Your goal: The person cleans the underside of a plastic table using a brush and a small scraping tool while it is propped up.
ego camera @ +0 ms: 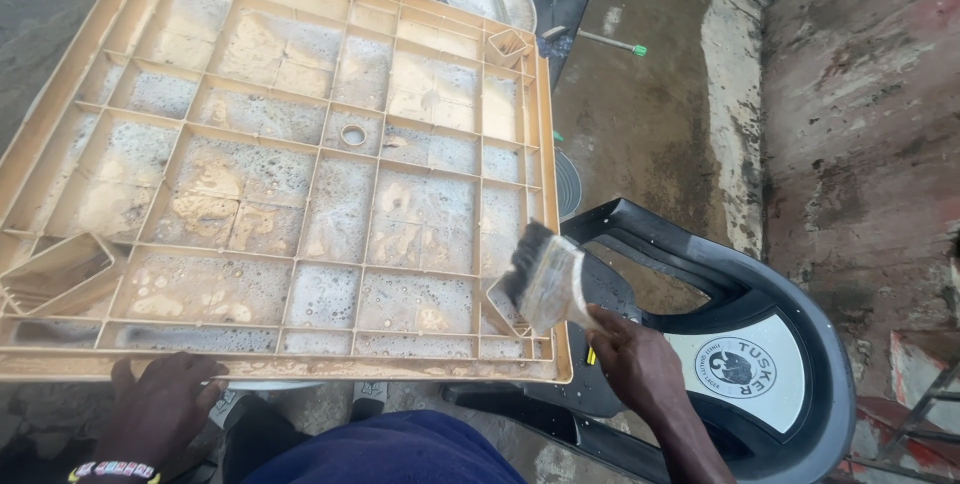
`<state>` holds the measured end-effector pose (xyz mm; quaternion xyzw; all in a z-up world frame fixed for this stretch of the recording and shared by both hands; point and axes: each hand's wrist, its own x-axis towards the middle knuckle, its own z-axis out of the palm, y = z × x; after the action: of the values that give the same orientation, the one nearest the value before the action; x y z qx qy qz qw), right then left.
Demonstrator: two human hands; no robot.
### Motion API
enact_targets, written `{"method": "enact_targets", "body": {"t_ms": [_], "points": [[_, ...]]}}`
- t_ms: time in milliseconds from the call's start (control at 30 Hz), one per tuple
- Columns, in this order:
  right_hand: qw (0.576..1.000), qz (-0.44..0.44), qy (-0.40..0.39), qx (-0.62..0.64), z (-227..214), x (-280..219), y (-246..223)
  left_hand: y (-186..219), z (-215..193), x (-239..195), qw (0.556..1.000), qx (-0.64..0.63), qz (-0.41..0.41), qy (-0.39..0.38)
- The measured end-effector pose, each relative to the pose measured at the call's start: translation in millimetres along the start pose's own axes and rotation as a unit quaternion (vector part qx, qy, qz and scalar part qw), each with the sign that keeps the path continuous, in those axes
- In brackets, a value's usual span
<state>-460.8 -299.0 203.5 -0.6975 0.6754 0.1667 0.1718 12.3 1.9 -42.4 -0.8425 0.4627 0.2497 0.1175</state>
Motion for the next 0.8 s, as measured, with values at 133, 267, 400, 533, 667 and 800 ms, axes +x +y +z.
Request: {"method": "enact_targets", "body": {"t_ms": [133,267,400,533,667,800], "points": [[0.999,-0.04,-0.005,0.005,26,3,-11,0,-1,4,0.999,0.032,-0.015,-0.035],[0.995,-0.082,0.059,0.007,49,9,-16,7,-16,-3,1.0,-0.003,-0.008,-0.027],[1.0,-0.013,-0.027,0.007,58,-5,-42,4,-13,-3,0.999,0.022,-0.001,-0.023],[0.996,-0.081,0.027,-0.003,85,2,-34,2,-7,4,0.999,0.015,-0.025,-0.044],[0.995,-0.038,0.016,0.087,94,9,-12,0,2,3,1.0,-0.006,0.0,-0.009],[0.986,-0.138,-0.035,0.088,84,24,29,-2,-3,2,1.0,-0.005,0.003,-0.016]]}}
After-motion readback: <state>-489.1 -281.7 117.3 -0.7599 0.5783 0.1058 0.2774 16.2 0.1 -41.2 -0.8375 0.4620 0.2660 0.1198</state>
